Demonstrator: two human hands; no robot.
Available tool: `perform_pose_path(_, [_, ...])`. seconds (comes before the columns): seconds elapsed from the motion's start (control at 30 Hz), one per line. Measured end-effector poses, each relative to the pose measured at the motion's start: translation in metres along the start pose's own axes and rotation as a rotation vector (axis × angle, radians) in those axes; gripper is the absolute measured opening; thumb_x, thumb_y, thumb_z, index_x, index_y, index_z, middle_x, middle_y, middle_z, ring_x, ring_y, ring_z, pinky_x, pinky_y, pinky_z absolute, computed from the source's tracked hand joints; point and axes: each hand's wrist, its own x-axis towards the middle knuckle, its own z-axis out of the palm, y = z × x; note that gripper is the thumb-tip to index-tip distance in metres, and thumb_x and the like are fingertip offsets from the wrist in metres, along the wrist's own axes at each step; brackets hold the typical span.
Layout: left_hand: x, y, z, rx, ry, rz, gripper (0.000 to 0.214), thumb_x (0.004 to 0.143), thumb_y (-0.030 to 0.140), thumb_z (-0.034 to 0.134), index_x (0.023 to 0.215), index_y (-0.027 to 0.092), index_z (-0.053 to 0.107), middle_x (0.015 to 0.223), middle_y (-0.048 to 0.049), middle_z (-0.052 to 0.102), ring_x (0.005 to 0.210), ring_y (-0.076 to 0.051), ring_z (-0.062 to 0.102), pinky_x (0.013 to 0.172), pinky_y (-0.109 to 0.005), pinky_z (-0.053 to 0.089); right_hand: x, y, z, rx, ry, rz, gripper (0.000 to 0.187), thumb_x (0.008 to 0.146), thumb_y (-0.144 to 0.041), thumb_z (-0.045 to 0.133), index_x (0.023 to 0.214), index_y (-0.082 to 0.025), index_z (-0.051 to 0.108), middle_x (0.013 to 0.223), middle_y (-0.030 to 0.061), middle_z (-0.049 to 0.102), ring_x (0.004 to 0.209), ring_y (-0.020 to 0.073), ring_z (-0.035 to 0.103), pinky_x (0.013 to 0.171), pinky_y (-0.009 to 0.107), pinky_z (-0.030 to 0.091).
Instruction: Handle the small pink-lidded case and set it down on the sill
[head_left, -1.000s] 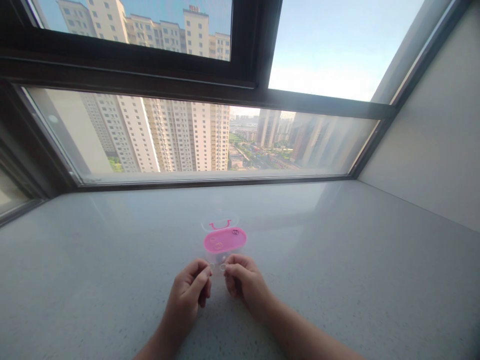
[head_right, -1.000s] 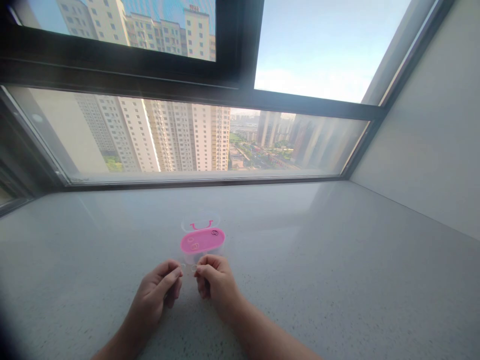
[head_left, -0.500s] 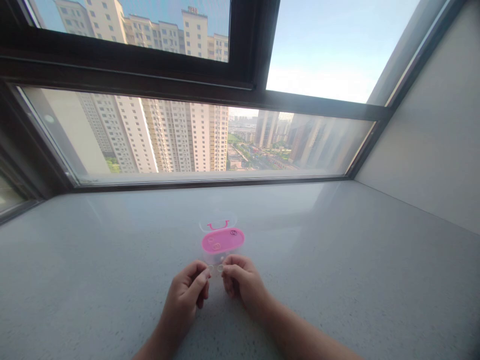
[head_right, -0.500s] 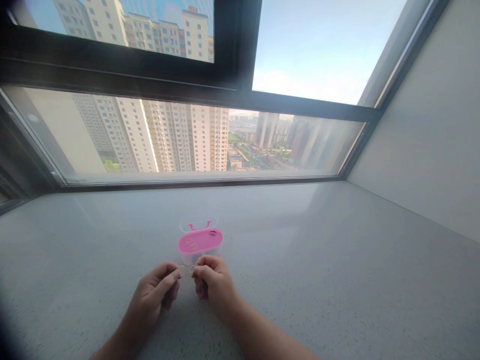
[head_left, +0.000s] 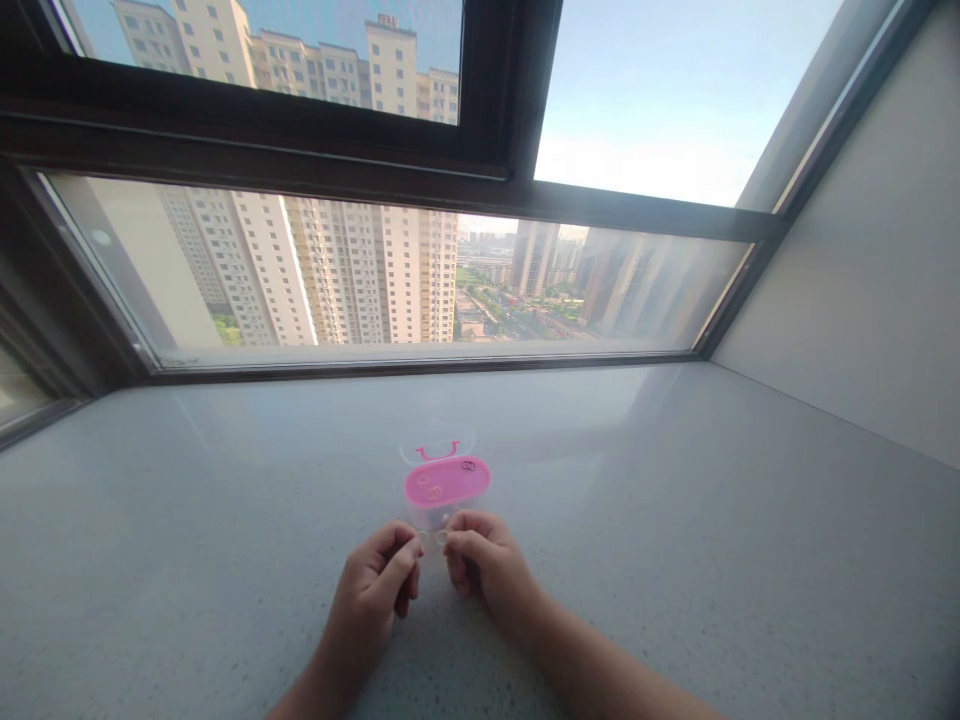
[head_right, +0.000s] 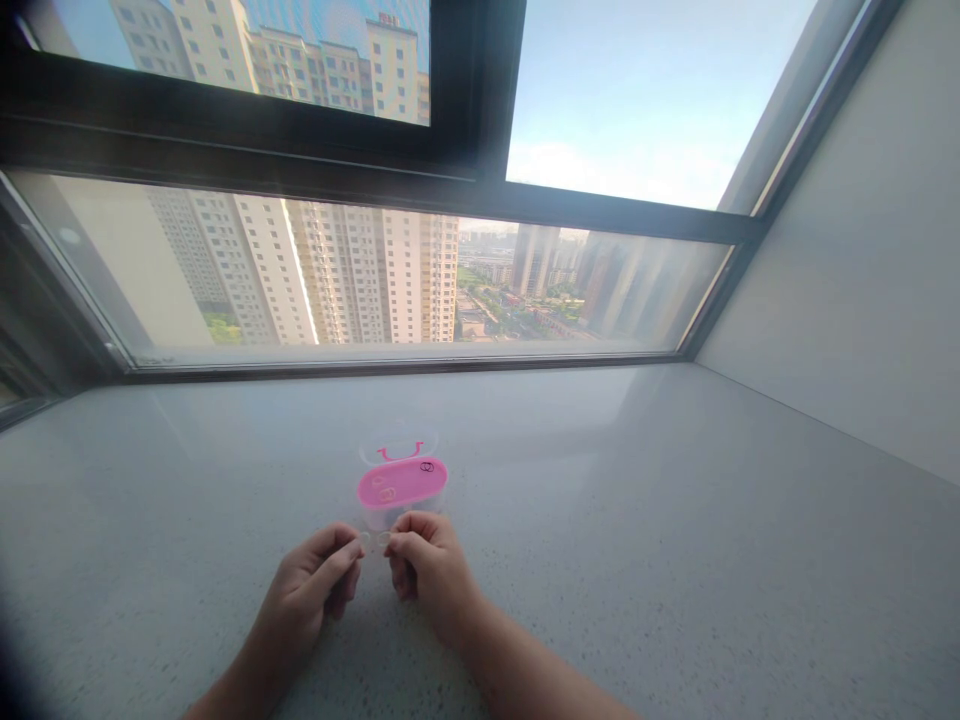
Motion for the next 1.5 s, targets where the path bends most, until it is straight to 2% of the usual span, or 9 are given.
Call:
perform_pose_path(0.73, [0.0016, -0.0028, 0.0001, -0.020, 0.000, -0.015, 0.023, 0.079, 0.035, 0.053, 0.064, 0.017, 0.053, 0.045, 0.0062, 0.045, 0.040, -0.007, 0.037, 0.038, -0.017, 0.029, 0.0017, 0.0027, -0.0015, 0.012, 0.008, 0.013, 0.011, 0.067, -0.021, 0.056, 0.058, -0.016, 0.054, 0.037, -0.0072, 0.044, 0.030, 0.0056, 0.034, 0.031, 0.017, 0.023])
perform_pose_path(1.5, [0.0015, -0.0003, 0.0008, -0.022, -0.001, -0.021, 0.023, 0.078, 0.035, 0.053, 0.063, 0.017, 0.052, 0.045, 0.0064, 0.044, 0.040, -0.007, 0.036, 0.038, -0.017, 0.029, 0.0003, 0.0003, -0.0008, -0.025, 0.007, -0.004, 0.012, 0.068, -0.019, 0.054, 0.057, -0.016, 0.053, 0.036, -0.0071, 0.044, 0.029, 0.0056, 0.032, 0.031, 0.018, 0.020])
